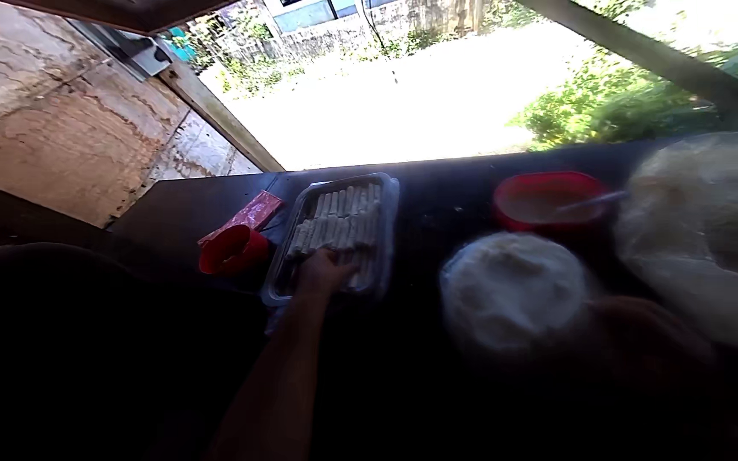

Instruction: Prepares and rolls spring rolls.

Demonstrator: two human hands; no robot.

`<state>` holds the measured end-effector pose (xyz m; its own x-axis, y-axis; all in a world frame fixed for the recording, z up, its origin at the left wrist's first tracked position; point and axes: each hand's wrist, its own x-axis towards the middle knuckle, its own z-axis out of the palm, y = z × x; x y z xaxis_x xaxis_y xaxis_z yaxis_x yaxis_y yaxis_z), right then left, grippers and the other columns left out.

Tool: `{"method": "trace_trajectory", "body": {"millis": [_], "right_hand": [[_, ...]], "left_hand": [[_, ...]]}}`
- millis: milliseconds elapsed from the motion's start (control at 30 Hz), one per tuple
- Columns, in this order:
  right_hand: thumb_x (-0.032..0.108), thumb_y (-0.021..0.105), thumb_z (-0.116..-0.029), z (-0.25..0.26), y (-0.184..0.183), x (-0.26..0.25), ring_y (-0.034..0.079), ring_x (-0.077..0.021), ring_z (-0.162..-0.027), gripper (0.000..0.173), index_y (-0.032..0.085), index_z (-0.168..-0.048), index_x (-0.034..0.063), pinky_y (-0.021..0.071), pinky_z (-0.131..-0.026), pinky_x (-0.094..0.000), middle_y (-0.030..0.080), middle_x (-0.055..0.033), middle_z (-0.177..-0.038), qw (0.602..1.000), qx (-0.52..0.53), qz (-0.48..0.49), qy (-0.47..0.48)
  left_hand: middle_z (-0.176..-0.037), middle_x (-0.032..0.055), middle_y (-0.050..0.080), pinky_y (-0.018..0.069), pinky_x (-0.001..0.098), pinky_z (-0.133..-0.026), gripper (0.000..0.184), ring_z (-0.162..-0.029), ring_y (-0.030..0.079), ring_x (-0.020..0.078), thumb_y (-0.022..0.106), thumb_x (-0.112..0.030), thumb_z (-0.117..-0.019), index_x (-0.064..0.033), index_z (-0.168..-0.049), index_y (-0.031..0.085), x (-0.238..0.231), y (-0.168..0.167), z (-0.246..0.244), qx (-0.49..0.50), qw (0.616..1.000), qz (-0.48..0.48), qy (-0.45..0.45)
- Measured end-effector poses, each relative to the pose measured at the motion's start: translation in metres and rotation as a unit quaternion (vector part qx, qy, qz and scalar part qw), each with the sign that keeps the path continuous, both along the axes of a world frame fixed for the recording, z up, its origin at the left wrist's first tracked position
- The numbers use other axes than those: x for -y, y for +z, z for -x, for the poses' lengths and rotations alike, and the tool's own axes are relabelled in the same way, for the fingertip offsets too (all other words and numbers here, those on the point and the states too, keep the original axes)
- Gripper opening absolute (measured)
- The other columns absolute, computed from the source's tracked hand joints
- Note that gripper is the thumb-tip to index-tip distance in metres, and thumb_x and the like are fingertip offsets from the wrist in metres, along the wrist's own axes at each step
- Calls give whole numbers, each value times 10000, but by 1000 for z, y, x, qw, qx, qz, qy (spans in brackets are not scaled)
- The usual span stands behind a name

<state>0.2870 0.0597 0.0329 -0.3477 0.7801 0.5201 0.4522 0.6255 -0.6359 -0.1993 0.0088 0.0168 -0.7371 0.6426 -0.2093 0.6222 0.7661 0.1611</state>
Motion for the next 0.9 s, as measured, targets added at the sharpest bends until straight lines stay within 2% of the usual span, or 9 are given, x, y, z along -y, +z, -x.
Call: {"method": "trace_trajectory", "body": {"millis": [233, 367, 400, 467, 533, 667, 767, 833, 900], "right_hand": [[188, 613, -998, -14, -3, -25, 686, -75, -949, 202, 751, -1091, 74, 586, -824, -216, 727, -58, -1046, 997, 26, -70, 0], [280, 611, -1004, -10, 7, -37, 681, -52, -941, 264, 746, -1159, 115, 581, -823, -200, 726, -28, -1067, 995, 94, -32, -24], [341, 598, -1009, -5, 8, -40, 685, -72, -958, 322, 735, -1204, 124, 584, -840, -230, 725, -32, -1095, 991, 130, -3, -36], [500, 539, -1024, 8, 14, -50, 682, -188, -1048, 523, 670, -1329, 97, 566, -922, -376, 707, -90, -1190, 971, 216, 88, -45], [577, 531, -1007, 21, 14, -67, 656, -250, -1105, 610, 657, -1342, 83, 527, -983, -458, 684, -120, -1217, 950, 260, 170, -31], [389, 665, -959, 35, 10, -76, 661, -231, -1047, 343, 728, -1120, 93, 545, -931, -428, 689, -97, -1117, 958, 251, 135, -33], [300, 667, -964, 36, 18, -71, 666, -132, -959, 241, 714, -1115, 117, 556, -867, -337, 702, -34, -1061, 969, 206, 131, -31], [268, 641, -975, 35, 21, -70, 648, -54, -831, 175, 699, -1082, 143, 551, -764, -258, 701, 15, -957, 975, 169, 139, -25], [266, 643, -972, 34, 21, -69, 643, -73, -863, 171, 708, -1073, 144, 545, -774, -277, 696, -2, -1016, 979, 164, 119, -35]], "left_hand": [[-1178, 287, 674, 451, 698, -989, 701, -1140, 636, 475, 789, -513, -866, -23, -1331, 601, 14, 7, -17, 0, 998, -70, -5], [-1176, 299, 664, 513, 674, -911, 517, -1044, 667, 473, 759, -361, -931, 28, -1254, 651, 26, 26, -65, -71, 957, -250, -128], [-1181, 280, 670, 534, 643, -897, 449, -1040, 679, 446, 733, -320, -951, 17, -1239, 662, 24, 29, -84, -61, 944, -282, -160], [-1193, 179, 684, 598, 504, -865, 368, -1029, 706, 303, 694, -325, -975, -52, -1221, 686, 18, 29, -122, 1, 928, -312, -206], [-1213, 93, 694, 618, 385, -847, 341, -1013, 714, 182, 672, -343, -979, -113, -1230, 696, 5, 23, -151, 80, 914, -310, -250], [-1301, 79, 662, 583, 317, -898, 455, -1047, 691, 135, 685, -373, -973, -116, -1345, 638, -20, 16, -179, 198, 904, -245, -290], [-1300, 88, 662, 550, 348, -946, 465, -1087, 672, 169, 676, -383, -980, -110, -1354, 629, -30, 20, -183, 215, 904, -216, -300], [-1275, 87, 668, 540, 363, -962, 443, -1086, 667, 176, 673, -354, -989, -113, -1357, 626, -40, 23, -182, 219, 900, -216, -310], [-1298, 84, 663, 519, 383, -1033, 426, -1152, 656, 173, 652, -313, -1008, -118, -1384, 607, -53, 26, -181, 236, 890, -208, -330]]}}
